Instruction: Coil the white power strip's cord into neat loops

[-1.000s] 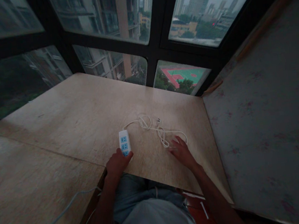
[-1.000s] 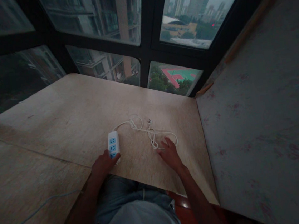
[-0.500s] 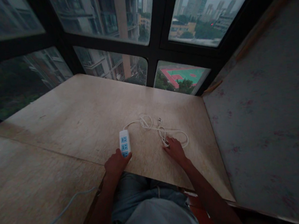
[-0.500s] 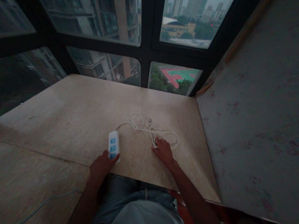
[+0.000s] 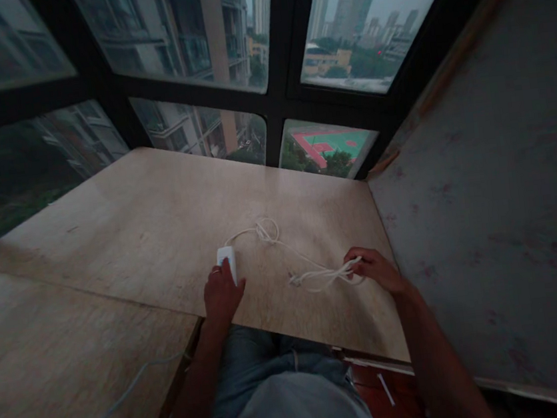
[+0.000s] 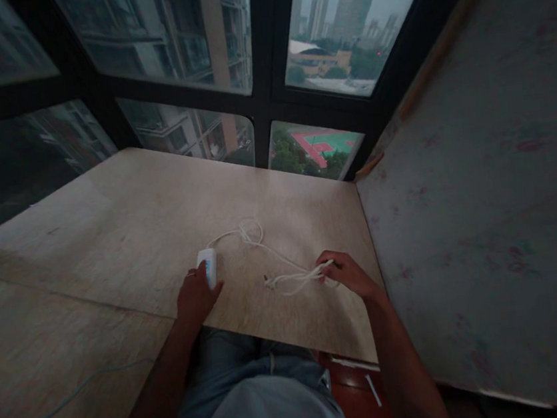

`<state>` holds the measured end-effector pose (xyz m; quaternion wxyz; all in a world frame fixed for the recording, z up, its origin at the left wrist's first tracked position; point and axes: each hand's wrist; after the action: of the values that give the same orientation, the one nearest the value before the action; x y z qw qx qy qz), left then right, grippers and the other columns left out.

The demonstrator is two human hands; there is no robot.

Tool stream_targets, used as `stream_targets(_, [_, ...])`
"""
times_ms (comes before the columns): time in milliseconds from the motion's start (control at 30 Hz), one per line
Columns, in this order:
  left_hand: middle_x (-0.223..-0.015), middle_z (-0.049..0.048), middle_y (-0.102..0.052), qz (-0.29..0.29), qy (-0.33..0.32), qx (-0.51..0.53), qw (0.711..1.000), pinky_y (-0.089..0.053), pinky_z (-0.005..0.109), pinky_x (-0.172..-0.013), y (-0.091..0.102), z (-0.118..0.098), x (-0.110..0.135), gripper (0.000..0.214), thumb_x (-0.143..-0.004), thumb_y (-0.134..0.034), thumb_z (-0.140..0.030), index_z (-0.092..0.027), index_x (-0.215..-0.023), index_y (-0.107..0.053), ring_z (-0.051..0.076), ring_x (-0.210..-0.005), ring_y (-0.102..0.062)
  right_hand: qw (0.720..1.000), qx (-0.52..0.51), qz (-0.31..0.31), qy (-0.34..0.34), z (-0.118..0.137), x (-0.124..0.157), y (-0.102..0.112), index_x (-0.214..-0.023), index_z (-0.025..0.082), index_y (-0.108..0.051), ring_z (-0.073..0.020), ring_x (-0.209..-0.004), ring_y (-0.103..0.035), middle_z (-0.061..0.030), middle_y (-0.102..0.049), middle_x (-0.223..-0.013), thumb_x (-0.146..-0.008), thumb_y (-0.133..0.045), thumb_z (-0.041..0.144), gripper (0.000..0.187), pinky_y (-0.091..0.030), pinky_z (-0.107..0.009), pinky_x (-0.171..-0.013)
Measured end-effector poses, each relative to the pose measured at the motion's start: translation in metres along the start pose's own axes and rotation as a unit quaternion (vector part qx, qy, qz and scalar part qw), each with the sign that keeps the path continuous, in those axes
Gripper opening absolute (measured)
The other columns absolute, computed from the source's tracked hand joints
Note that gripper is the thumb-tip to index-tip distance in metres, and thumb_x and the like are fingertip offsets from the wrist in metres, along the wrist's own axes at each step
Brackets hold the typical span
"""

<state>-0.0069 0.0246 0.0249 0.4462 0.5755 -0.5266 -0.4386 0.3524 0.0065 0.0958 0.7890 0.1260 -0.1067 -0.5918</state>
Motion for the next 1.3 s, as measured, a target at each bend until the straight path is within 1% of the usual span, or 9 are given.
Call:
stream_targets(133, [-0.138, 0.0211, -0.047, -0.066, -0.158, 0.042, 0.984, -0.038, 0.042, -0.102, -0.013, -0.027, -0.025, 0.063, -0.083, -0.058, -0.030, -0.012, -0.140, -0.039, 0.032, -0.130, -0.042, 0.969, -0.235, -0.053, 0.059, 0.006, 0.010, 0.006, -0.065, 0.022, -0.058, -0.0126, -0.045, -0.039, 0.0038, -0.044, -0.044, -0.074, -0.065, 0.056, 0.036, -0.029, -0.025, -0.045])
stream_targets(267, [-0.152, 0.0156, -0.034, -0.029, -0.282, 0.033, 0.959, -0.027, 0.048, -0.110, -0.031, -0.057, -0.054, 0.060, -0.083, -0.058, -0.023, -0.018, -0.140, -0.041, 0.030, -0.143, -0.022, 0.912, -0.375, -0.107, 0.125, 0.009, 0.012, 0.004, -0.054, 0.024, -0.042, -0.0111, -0.040, -0.021, 0.0070, -0.023, -0.039, -0.081, -0.055, 0.060, 0.048, -0.024, -0.024, -0.041])
stream_targets(467, [-0.150, 0.0164, -0.036, -0.034, -0.326, 0.098, 0.940, -0.021, 0.056, -0.110, -0.061, -0.079, -0.087, 0.040, -0.084, -0.055, -0.015, -0.020, -0.123, -0.059, 0.032, -0.143, -0.023, 0.832, -0.506, -0.154, 0.168, 0.019, 0.011, -0.002, -0.053, 0.023, -0.034, -0.0101, -0.037, -0.003, 0.0102, -0.011, -0.035, -0.089, -0.041, 0.065, 0.056, -0.014, -0.023, -0.034])
stream_targets(567, [-0.141, 0.0166, -0.049, -0.013, -0.329, 0.207, 0.921, -0.024, 0.056, -0.111, -0.066, -0.082, -0.098, 0.020, -0.084, -0.057, -0.015, -0.018, -0.100, -0.068, 0.031, -0.140, -0.032, 0.795, -0.565, -0.119, 0.183, 0.027, 0.006, -0.006, -0.055, 0.023, -0.038, -0.0087, -0.034, -0.005, 0.0109, -0.018, -0.034, -0.090, -0.041, 0.062, 0.053, -0.016, -0.022, -0.033])
stream_targets(667, [-0.137, 0.0140, -0.053, -0.005, -0.335, 0.266, 0.904, -0.032, 0.049, -0.109, -0.064, -0.081, -0.102, 0.013, -0.085, -0.057, -0.018, -0.018, -0.092, -0.068, 0.027, -0.134, -0.041, 0.761, -0.612, -0.100, 0.192, 0.036, -0.002, -0.010, -0.057, 0.022, -0.041, -0.0080, -0.033, -0.019, 0.0095, -0.029, -0.035, -0.090, -0.045, 0.060, 0.051, -0.023, -0.020, -0.034])
stream_targets(867, [-0.130, 0.0126, -0.059, -0.005, -0.361, 0.340, 0.868, -0.042, 0.042, -0.103, -0.053, -0.072, -0.086, 0.017, -0.088, -0.053, -0.025, -0.019, -0.094, -0.067, 0.023, -0.127, -0.049, 0.684, -0.680, -0.182, 0.191, 0.037, -0.044, -0.011, -0.061, 0.021, -0.048, -0.0065, -0.040, -0.038, 0.0079, -0.042, -0.043, -0.088, -0.058, 0.046, 0.039, -0.029, -0.017, -0.036])
stream_targets(967, [-0.123, 0.0122, -0.063, 0.008, -0.360, 0.374, 0.854, -0.046, 0.038, -0.098, -0.045, -0.069, -0.071, 0.022, -0.090, -0.050, -0.031, -0.018, -0.094, -0.068, 0.021, -0.116, -0.058, 0.673, -0.685, -0.221, 0.170, 0.027, -0.073, -0.007, -0.062, 0.020, -0.050, -0.0059, -0.040, -0.038, 0.0077, -0.043, -0.045, -0.087, -0.055, 0.056, 0.044, -0.030, -0.017, -0.035])
stream_targets(1167, [-0.104, 0.0101, -0.073, 0.110, -0.270, 0.532, 0.795, -0.050, 0.034, -0.089, -0.030, -0.077, -0.045, 0.034, -0.088, -0.052, -0.047, -0.018, -0.092, -0.070, 0.022, -0.100, -0.066, 0.696, -0.637, -0.298, 0.144, 0.003, -0.126, -0.003, -0.068, 0.020, -0.053, -0.0051, -0.039, -0.040, 0.0072, -0.050, -0.050, -0.089, -0.047, 0.060, 0.046, -0.034, -0.017, -0.037])
stream_targets(1300, [-0.098, 0.0114, -0.072, 0.089, -0.254, 0.566, 0.779, -0.050, 0.036, -0.089, -0.032, -0.084, -0.043, 0.038, -0.087, -0.053, -0.049, -0.017, -0.082, -0.071, 0.023, -0.099, -0.066, 0.723, -0.605, -0.322, 0.085, -0.018, -0.141, -0.021, -0.074, 0.021, -0.056, -0.0049, -0.039, -0.042, 0.0078, -0.054, -0.051, -0.092, -0.045, 0.054, 0.039, -0.036, -0.016, -0.040])
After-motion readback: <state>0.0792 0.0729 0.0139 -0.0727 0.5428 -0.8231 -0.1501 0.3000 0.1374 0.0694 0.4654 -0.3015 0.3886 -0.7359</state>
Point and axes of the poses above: each hand's wrist, its own x-axis away from the middle knuckle, its own y-axis out of the back of the hand, z = x × y
